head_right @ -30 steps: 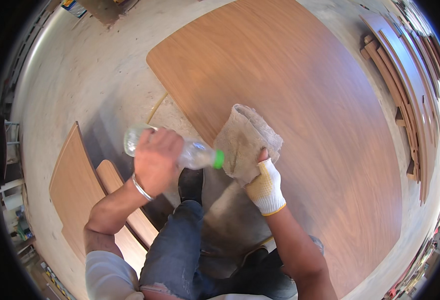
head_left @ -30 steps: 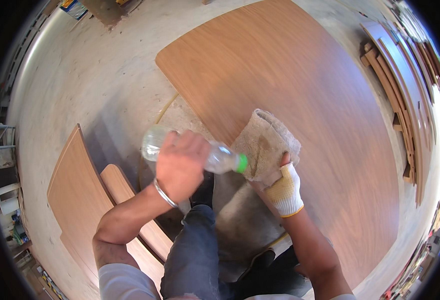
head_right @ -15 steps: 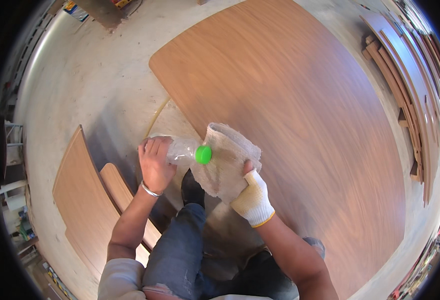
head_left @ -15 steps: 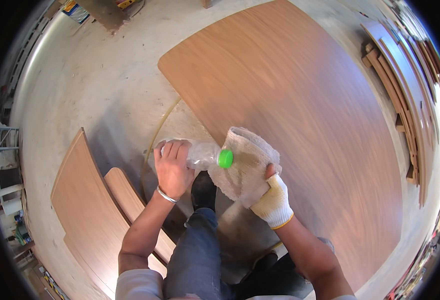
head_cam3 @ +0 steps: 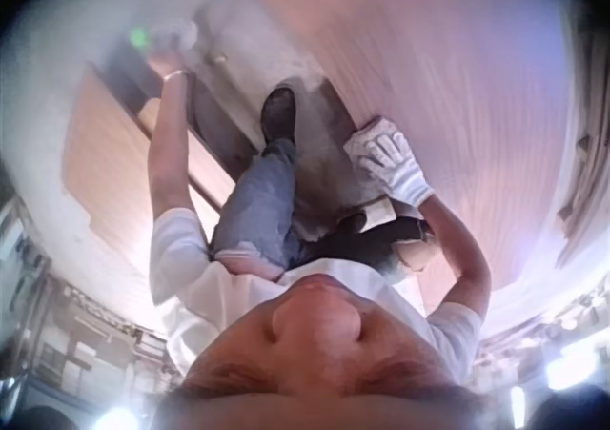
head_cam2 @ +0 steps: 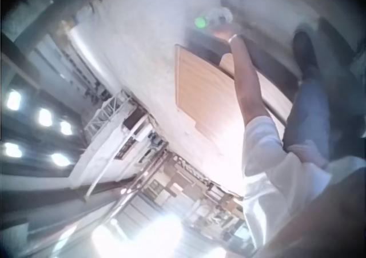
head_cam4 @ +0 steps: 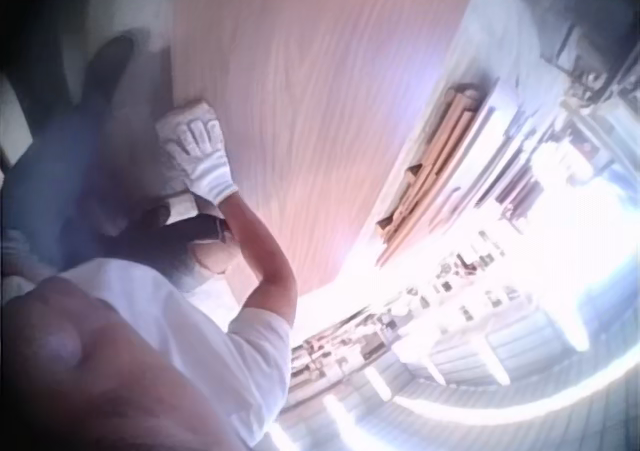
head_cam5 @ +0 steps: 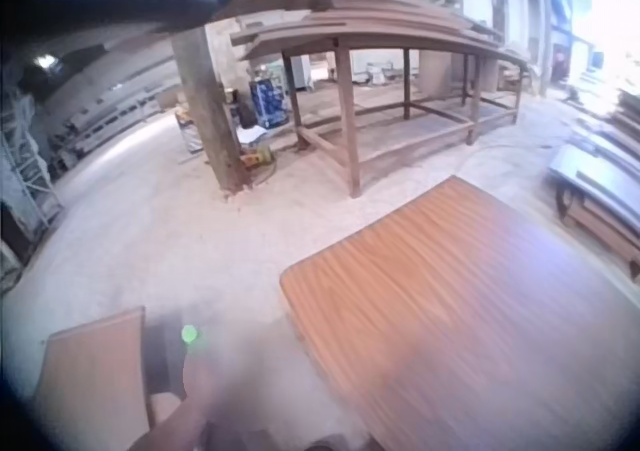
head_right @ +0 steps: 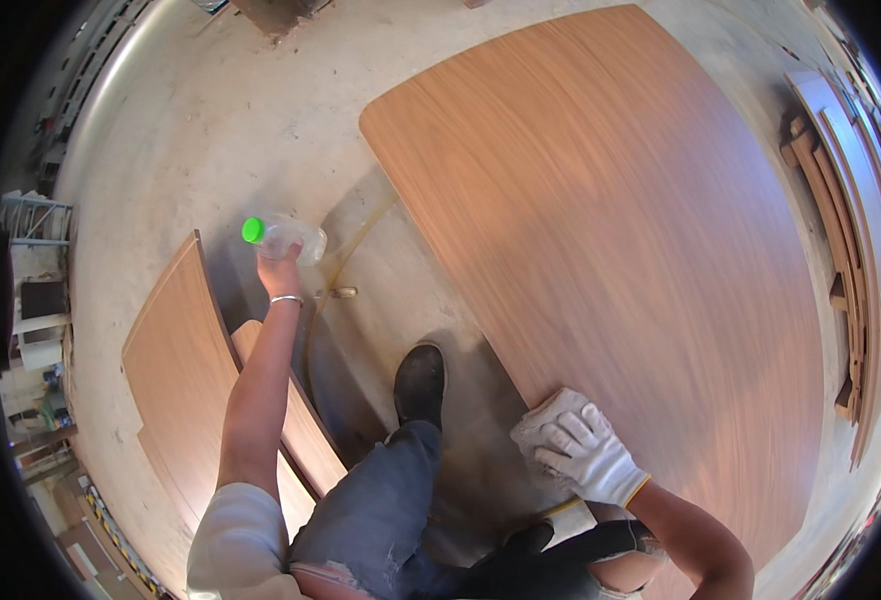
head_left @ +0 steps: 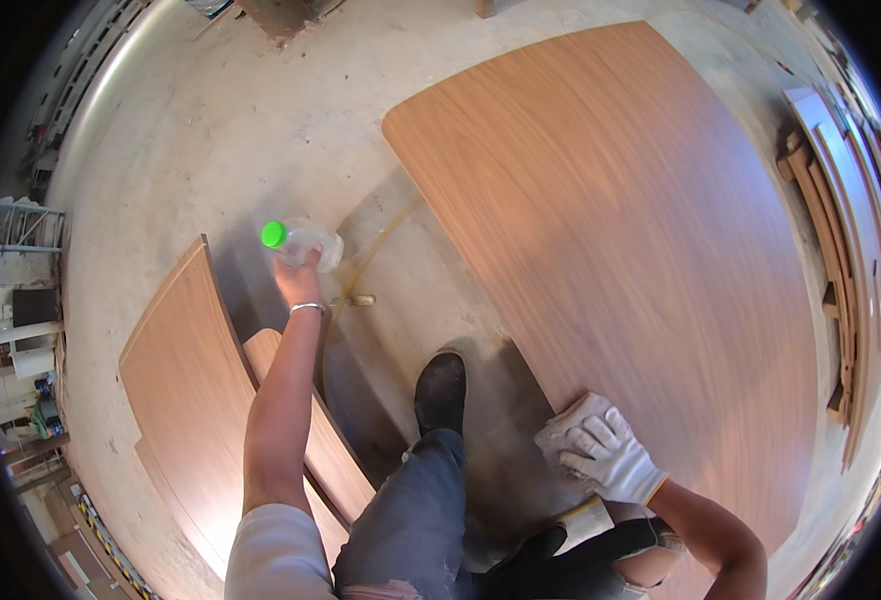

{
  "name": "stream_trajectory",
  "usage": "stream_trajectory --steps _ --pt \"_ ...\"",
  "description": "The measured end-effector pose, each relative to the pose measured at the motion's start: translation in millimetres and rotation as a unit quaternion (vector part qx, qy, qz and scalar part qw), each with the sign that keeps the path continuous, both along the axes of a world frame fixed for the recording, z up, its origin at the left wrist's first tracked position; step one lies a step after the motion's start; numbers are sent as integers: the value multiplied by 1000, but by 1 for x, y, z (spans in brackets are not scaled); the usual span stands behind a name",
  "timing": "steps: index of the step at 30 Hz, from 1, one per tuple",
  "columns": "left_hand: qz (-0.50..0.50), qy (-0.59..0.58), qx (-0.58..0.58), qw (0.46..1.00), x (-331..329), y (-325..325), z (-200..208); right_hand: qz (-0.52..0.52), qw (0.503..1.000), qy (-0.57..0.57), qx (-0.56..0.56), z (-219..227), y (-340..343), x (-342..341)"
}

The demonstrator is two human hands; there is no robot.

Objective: The person wipes a large wooden board with a cloth, then flips the board over to wipe the other side. They continue wiping the board and briefly adjust the camera before resuming the task.

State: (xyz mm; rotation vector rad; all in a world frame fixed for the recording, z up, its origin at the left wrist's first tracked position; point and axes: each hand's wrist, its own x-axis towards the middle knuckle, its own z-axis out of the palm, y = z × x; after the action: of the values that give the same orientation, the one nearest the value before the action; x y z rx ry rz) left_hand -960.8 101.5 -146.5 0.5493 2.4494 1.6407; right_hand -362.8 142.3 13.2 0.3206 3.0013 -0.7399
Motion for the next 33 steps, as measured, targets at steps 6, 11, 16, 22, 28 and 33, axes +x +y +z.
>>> stream_trajectory --steps 6,11,16,22,28,33 --pt "3 -26 6 1000 14 -4 -29 0 998 62 0 -20 57 -106" --pt "78 13 -174 982 57 -76 -46 -40 979 197 41 -61 136 -256" --pt "-228 165 -137 950 176 -22 65 -46 979 174 96 -84 230 -376" --pt "-614 119 -29 780 248 93 107 -91 987 78 105 -90 302 -481" --pt "-737 436 -101 506 352 230 74 -166 979 -2 118 -88 377 -448" --pt "-704 391 -88 586 421 337 81 -256 955 11 147 -90 454 -380"
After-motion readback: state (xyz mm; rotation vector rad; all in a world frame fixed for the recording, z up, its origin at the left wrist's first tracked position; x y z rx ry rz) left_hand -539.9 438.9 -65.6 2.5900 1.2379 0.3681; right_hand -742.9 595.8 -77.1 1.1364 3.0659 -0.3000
